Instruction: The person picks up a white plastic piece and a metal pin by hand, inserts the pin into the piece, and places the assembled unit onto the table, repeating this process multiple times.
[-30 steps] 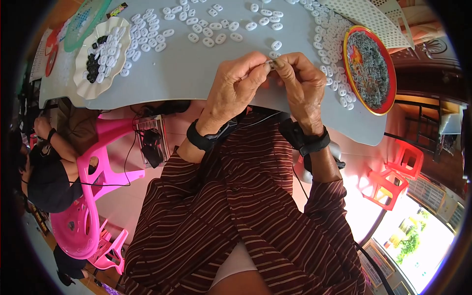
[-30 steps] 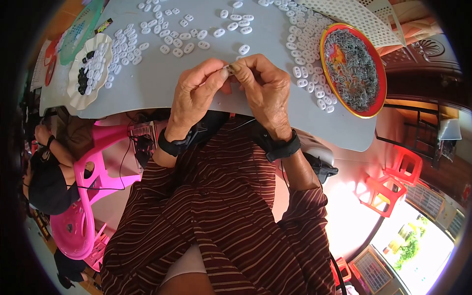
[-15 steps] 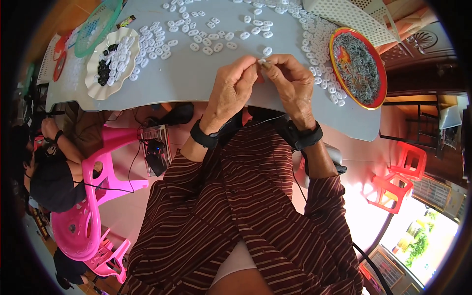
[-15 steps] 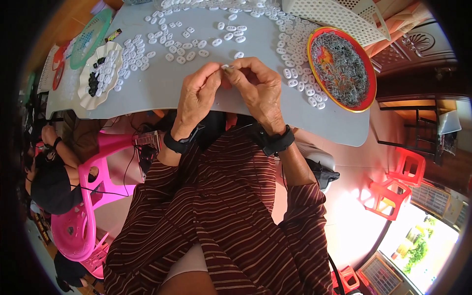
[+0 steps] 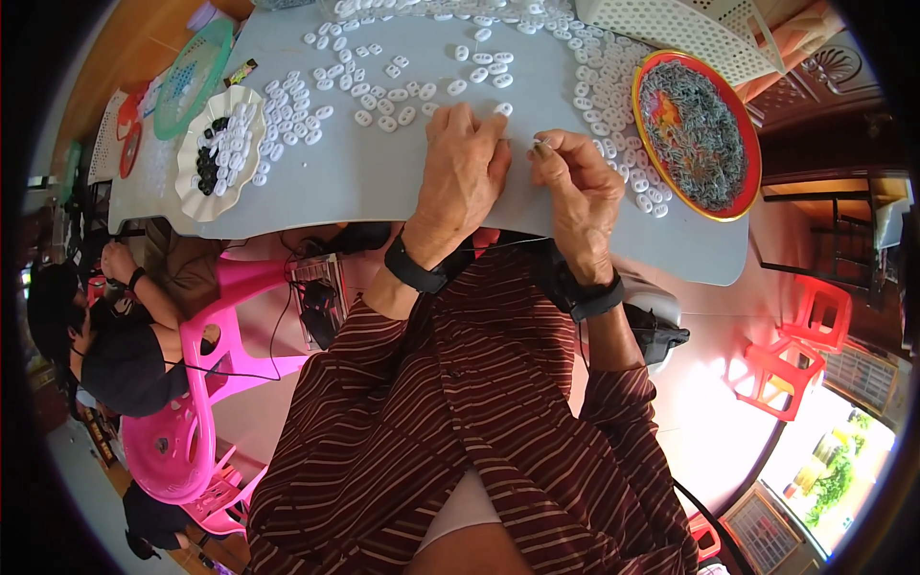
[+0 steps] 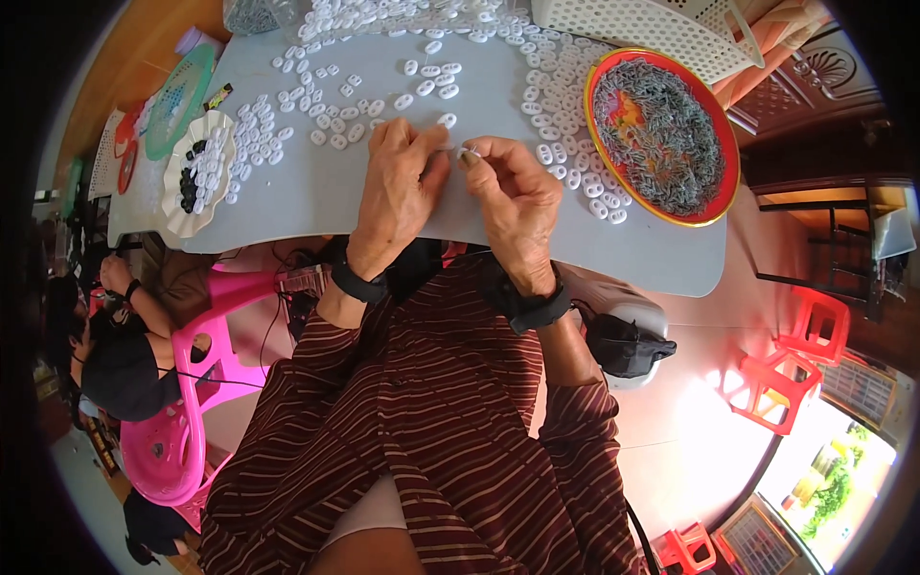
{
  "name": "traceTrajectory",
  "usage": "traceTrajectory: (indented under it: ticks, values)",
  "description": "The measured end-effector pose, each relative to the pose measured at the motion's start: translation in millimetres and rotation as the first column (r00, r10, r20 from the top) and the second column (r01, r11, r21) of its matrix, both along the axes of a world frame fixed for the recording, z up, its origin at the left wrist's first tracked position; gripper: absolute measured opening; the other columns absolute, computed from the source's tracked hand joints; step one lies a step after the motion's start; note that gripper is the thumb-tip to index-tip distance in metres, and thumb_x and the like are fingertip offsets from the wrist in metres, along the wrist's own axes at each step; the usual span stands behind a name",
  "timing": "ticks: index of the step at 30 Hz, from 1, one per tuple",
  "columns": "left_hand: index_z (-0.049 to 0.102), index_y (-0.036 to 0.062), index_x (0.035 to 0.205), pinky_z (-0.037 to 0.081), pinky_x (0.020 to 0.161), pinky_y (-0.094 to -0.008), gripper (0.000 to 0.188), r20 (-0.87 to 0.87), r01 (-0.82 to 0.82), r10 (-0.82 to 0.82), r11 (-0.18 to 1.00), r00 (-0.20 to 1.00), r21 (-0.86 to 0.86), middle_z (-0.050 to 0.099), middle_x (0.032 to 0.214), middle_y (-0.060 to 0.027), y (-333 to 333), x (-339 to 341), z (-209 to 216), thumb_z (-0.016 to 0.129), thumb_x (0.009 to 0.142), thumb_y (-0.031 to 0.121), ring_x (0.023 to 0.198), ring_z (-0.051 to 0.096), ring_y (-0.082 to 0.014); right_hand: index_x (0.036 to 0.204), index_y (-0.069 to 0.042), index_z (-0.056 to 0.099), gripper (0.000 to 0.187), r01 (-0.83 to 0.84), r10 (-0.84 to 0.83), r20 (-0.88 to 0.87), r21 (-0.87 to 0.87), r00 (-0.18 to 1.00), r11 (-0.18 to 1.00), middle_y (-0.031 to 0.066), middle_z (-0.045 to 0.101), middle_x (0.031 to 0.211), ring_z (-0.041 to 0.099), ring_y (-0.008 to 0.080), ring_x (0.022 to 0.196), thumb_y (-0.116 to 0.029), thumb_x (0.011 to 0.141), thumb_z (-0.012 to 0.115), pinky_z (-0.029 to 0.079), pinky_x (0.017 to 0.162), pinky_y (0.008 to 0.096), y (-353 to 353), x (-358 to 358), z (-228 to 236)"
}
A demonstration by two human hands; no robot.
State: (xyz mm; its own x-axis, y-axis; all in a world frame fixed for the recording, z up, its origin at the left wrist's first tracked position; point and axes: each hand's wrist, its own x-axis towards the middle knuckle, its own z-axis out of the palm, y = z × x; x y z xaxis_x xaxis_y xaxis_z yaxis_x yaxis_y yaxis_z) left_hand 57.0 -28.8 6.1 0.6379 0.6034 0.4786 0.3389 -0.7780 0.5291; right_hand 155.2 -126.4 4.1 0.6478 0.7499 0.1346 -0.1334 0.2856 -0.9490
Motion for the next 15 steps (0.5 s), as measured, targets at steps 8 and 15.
traceTrajectory:
  ticks: [8,15]
  values:
    - [0.061,-0.0027,0.101,0.044,0.060,-0.0301,0.017,0.323,0.156,0.008,0.864,0.946,-0.478,0.061,0.077,-0.0101,5.1,-0.9,-1.6,0.054,0.086,0.003,0.067,0.056,-0.0173,0.097,0.003,0.062,0.011,-0.041,0.041,0.003,-0.034,0.999,0.999,0.0013,0.062,0.086,0.053,0.0049,0.073,-0.003,0.087,0.062,0.044,0.066,0.0188,-0.9,1.4,4.4]
    - [0.062,-0.0015,0.103,0.040,0.058,-0.0186,0.018,0.423,0.322,-0.002,0.653,0.906,-0.686,0.061,0.073,0.0008,-0.3,-10.3,1.9,0.053,0.092,0.009,0.066,0.049,-0.0030,0.097,0.002,0.061,0.011,-0.075,0.077,-0.064,0.033,0.995,0.997,0.0089,0.061,0.105,0.057,0.0090,0.075,-0.005,0.089,0.060,0.047,0.067,0.0220,0.0,1.2,11.4]
